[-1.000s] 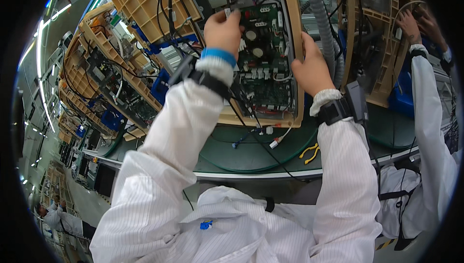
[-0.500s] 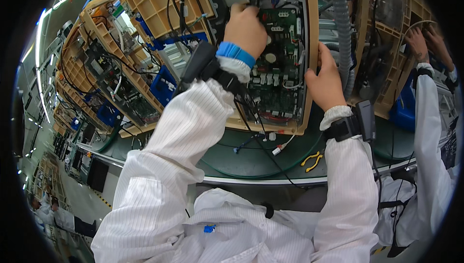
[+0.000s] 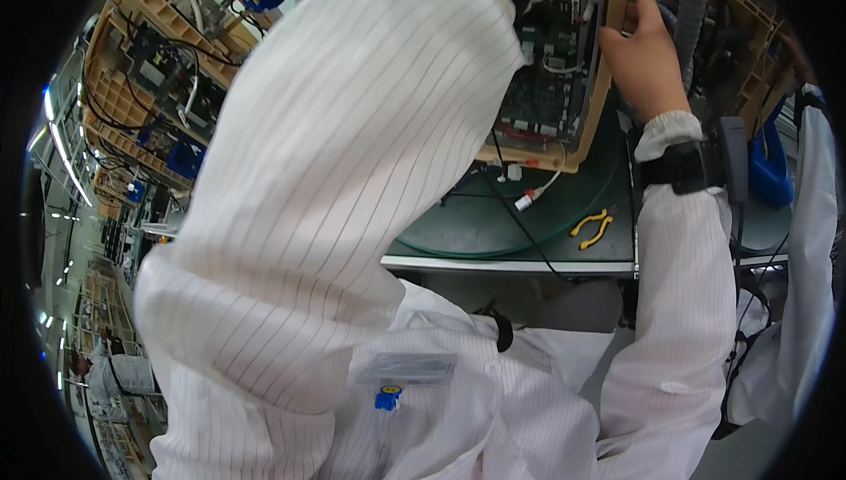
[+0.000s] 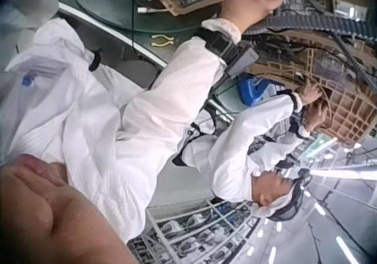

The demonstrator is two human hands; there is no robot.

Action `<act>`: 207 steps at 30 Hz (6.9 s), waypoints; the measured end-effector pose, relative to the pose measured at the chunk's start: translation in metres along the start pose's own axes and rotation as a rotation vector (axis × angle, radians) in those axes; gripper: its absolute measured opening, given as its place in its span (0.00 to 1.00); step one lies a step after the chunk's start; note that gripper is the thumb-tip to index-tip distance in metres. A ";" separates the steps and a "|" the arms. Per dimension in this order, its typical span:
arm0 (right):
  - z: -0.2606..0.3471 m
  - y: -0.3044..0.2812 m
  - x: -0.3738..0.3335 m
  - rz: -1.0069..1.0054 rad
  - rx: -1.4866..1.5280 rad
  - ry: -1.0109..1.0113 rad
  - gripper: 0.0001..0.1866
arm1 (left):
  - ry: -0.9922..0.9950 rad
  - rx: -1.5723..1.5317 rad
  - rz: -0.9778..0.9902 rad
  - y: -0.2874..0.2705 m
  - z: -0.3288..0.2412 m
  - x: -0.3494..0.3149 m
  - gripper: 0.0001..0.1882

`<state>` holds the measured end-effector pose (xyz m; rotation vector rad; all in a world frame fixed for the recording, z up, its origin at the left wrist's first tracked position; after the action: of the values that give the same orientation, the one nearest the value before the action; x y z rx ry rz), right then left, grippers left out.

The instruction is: Connecting and organizing internal wiring on a circuit board within a plastic assembly.

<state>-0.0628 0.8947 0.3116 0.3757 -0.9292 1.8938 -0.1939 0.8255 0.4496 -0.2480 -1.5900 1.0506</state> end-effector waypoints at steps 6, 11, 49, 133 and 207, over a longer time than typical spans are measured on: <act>-0.005 0.007 0.002 -0.040 -0.028 -0.075 0.35 | 0.036 0.045 0.071 0.016 0.001 0.008 0.10; -0.009 0.005 -0.003 0.025 0.019 -0.055 0.35 | 0.022 -0.033 0.208 0.021 0.017 0.003 0.10; 0.015 -0.007 -0.014 -0.140 -0.041 -0.138 0.35 | 0.774 -0.764 -0.144 -0.046 0.003 -0.055 0.16; 0.124 -0.001 0.065 -0.067 -0.751 -0.114 0.18 | -0.687 -0.915 0.246 0.180 0.243 -0.472 0.11; 0.258 0.117 -0.251 1.505 0.209 -0.025 0.09 | -0.413 -0.716 0.091 0.153 0.238 -0.486 0.07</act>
<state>-0.0721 0.5178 0.2788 -0.3408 -1.1334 3.3433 -0.3016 0.4786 0.0205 -0.6167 -2.3175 0.5760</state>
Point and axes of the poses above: each hand's wrist, its own x-axis towards the middle knuckle, its own y-axis out of the palm, z = x × y, the point moved 10 cm from there along x, towards the middle knuckle, and after that the axes turned 14 degrees about -x, right-handed, at the moved point
